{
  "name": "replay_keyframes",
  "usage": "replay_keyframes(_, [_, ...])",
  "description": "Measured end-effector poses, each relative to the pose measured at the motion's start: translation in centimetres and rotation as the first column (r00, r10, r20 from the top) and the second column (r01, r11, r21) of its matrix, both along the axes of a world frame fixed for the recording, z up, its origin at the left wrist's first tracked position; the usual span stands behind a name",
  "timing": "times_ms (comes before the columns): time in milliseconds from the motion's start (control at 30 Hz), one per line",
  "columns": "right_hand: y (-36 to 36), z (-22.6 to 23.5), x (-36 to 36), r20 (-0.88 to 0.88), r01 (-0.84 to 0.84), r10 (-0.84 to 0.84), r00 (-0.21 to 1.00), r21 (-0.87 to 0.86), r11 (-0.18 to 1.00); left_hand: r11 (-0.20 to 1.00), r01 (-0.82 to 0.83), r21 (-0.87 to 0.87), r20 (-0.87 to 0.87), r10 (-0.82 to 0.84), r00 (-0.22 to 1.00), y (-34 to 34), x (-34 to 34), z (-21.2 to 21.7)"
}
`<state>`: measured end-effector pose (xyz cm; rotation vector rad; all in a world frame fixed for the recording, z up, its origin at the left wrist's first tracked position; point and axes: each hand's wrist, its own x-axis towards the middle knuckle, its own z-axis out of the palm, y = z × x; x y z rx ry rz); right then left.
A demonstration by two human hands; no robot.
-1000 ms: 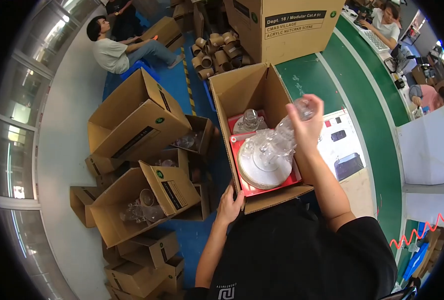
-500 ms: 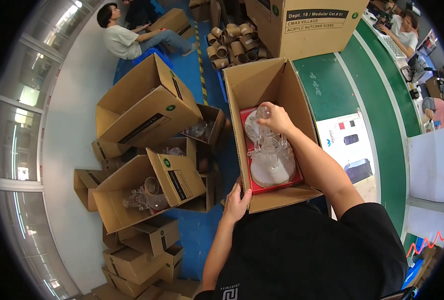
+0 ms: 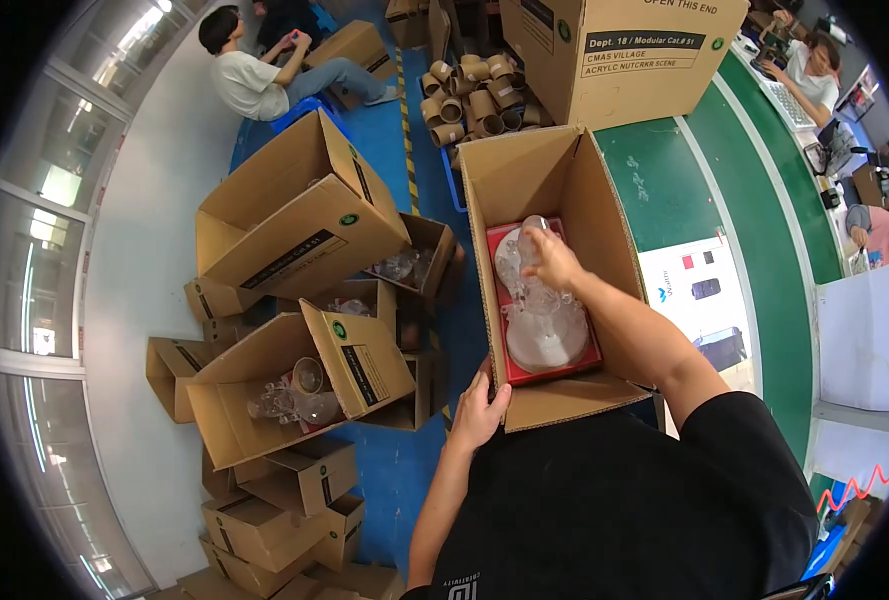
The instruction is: Cleaning glass components with a compressed air nozzle and packing them into cardboard boxes for shipping.
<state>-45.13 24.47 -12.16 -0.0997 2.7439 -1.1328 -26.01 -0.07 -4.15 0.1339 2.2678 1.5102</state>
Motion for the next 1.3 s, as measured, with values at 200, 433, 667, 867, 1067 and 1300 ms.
replay_keyframes(200, [-1.1,0.2,3.4,-0.022,0.030,-0.030,0.999,-0.019,0.999,0.999,0.005,-0.033,-0.084,-0.007,0.996,0.2,0.3,-0.2])
replay_keyframes(433, [-0.2,4.0,0.9,-0.021,-0.246,0.265,0.964,0.310,0.918,0.998,0.011,-0.061,-0.070,-0.015,0.997,0.2,0.0,0.0])
replay_keyframes(667, [-2.7,2.8,-0.1,0.125,-0.148,0.106,0.986,0.395,0.907,0.999,0.016,-0.031,-0.101,-0.019,0.995,0.8,-0.2,0.4])
replay_keyframes(867, [-3.3,4.1,3.7,0.133,-0.217,0.183,0.974,0.315,0.924,0.996,0.024,-0.086,-0.145,-0.037,0.989,0.2,0.7,0.0])
replay_keyframes(1067, [-3.7,3.0,9.3,0.000,-0.126,0.129,0.992,0.192,0.973,0.998,0.030,-0.051,-0.074,-0.034,0.997,0.2,0.3,-0.7])
replay_keyframes(1300, [-1.6,-1.5,15.6,-0.077,-0.350,0.359,0.930,0.105,0.931,0.992,0.024,-0.122,-0.079,-0.034,0.996,0.0,0.5,-1.1])
